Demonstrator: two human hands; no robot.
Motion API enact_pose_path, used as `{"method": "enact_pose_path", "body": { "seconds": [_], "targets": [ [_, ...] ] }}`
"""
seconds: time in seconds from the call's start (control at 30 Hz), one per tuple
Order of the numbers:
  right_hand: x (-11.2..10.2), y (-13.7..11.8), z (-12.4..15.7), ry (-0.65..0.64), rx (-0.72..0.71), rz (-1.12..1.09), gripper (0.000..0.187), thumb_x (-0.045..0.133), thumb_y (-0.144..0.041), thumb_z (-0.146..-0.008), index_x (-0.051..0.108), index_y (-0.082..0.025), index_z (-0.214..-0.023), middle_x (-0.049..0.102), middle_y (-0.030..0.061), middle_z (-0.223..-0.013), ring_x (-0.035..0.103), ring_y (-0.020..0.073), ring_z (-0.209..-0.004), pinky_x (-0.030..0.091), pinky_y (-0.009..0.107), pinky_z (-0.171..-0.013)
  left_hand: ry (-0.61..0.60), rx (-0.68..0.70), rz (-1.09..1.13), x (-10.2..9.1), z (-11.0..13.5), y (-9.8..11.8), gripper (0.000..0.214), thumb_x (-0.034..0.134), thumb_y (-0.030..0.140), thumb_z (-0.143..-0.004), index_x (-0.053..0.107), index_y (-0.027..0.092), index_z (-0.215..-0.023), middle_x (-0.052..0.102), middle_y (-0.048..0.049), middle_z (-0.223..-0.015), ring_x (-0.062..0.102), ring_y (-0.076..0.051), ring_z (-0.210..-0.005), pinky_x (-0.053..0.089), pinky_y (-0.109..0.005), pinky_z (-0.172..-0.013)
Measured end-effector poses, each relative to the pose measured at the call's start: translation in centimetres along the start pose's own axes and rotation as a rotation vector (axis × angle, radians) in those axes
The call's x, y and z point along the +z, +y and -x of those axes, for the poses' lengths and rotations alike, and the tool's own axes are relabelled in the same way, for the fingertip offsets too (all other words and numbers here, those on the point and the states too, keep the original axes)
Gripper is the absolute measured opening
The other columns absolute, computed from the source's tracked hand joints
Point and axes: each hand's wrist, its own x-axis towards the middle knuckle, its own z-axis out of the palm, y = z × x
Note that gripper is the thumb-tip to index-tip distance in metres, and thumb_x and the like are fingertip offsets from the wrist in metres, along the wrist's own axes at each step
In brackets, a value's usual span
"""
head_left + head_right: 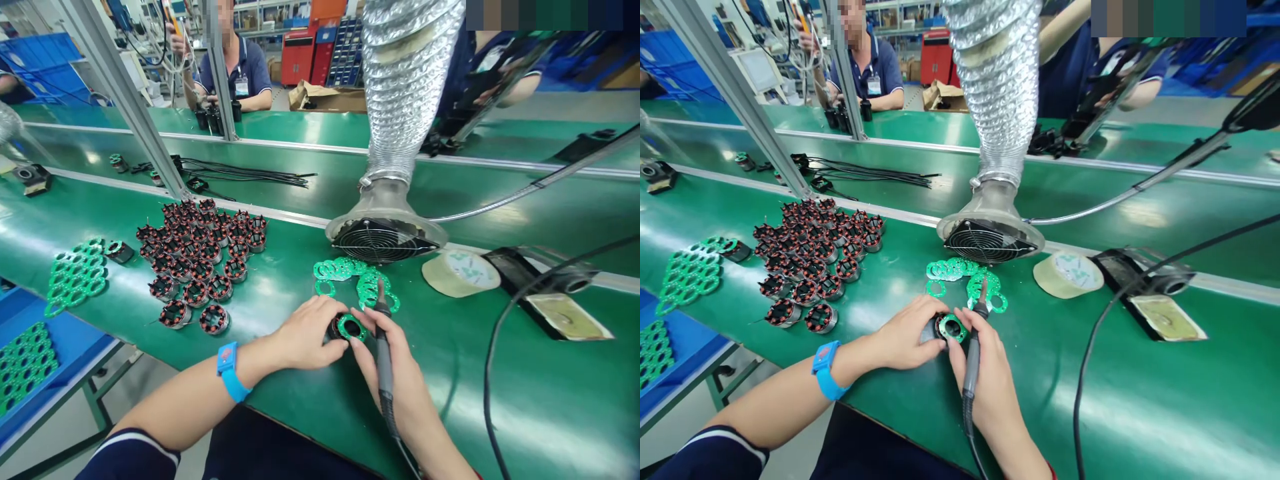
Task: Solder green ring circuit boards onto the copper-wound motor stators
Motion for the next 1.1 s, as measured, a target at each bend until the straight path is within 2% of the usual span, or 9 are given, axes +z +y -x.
{"method": "enact_pose_path", "body": {
  "seconds": [0.13,0.27,0.43,0.63,0.7,0.87,1.1],
  "targets": [
    [-0.2,0.5,0.7,-0.024,0.042,-0.088,0.035,0.043,-0.031,-0.089,0.043,-0.026,-0.124,0.063,0.0091,-0.122,0.058,0.0224,-0.116,0.047,0.043,-0.096,0.028,-0.033,-0.046,1.1,-0.3,0.6,0.036,0.063,0.035,-0.082,0.051,0.013,-0.108,0.057,-0.0106,-0.107,0.051,-0.024,-0.101,0.044,-0.04,-0.093],
    [0.0,0.8,0.7,0.017,0.03,-0.081,0.038,0.045,-0.03,-0.088,0.042,-0.026,-0.125,0.064,0.0096,-0.117,0.06,0.0231,-0.111,0.049,0.045,-0.093,0.007,-0.035,-0.085,1.4,-0.3,1.2,0.032,0.059,0.032,-0.086,0.053,0.014,-0.111,0.057,-0.0096,-0.107,0.051,-0.023,-0.101,0.044,-0.039,-0.093],
    [0.4,1.2,0.7,0.174,0.016,-0.04,0.043,0.053,-0.031,-0.085,0.043,-0.022,-0.125,0.062,0.0075,-0.098,0.062,0.0214,-0.092,0.052,0.045,-0.086,-0.09,-0.028,-0.099,0.1,-0.1,1.5,0.036,0.058,0.024,-0.086,0.054,0.016,-0.121,0.054,-0.01,-0.112,0.05,-0.023,-0.105,0.045,-0.037,-0.095],
    [0.3,0.7,0.8,0.166,-0.034,-0.031,0.038,0.051,-0.028,-0.086,0.043,-0.023,-0.123,0.062,0.0034,-0.089,0.065,0.0175,-0.081,0.055,0.035,-0.077,-0.226,0.021,-0.048,-1.7,-0.4,1.4,0.036,0.058,0.021,-0.085,0.058,0.02,-0.12,0.052,-0.0106,-0.121,0.051,-0.022,-0.111,0.045,-0.036,-0.099],
    [0.0,0.6,0.8,0.145,-0.046,-0.043,0.037,0.051,-0.028,-0.086,0.043,-0.023,-0.122,0.064,0.0026,-0.088,0.066,0.0167,-0.079,0.056,0.032,-0.074,-0.206,0.021,-0.051,-1.4,-0.4,1.2,0.037,0.057,0.02,-0.084,0.058,0.019,-0.121,0.052,-0.0107,-0.122,0.052,-0.021,-0.111,0.045,-0.034,-0.099],
    [-0.6,0.7,0.7,0.077,0.013,-0.067,0.034,0.052,-0.033,-0.086,0.045,-0.024,-0.118,0.067,0.0016,-0.084,0.068,0.016,-0.074,0.056,0.029,-0.069,-0.063,0.014,-0.152,0.8,-0.1,1.0,0.036,0.053,0.023,-0.084,0.058,0.017,-0.119,0.054,-0.0111,-0.119,0.054,-0.022,-0.109,0.047,-0.034,-0.096],
    [-0.7,0.7,0.5,0.055,0.038,-0.08,0.03,0.052,-0.034,-0.085,0.046,-0.024,-0.113,0.069,0.0022,-0.08,0.069,0.0172,-0.07,0.056,0.03,-0.066,-0.024,0.007,-0.268,1.5,-0.2,1.4,0.026,0.05,0.025,-0.087,0.059,0.015,-0.109,0.057,-0.0117,-0.111,0.056,-0.023,-0.1,0.051,-0.036,-0.088]
  ]
}}
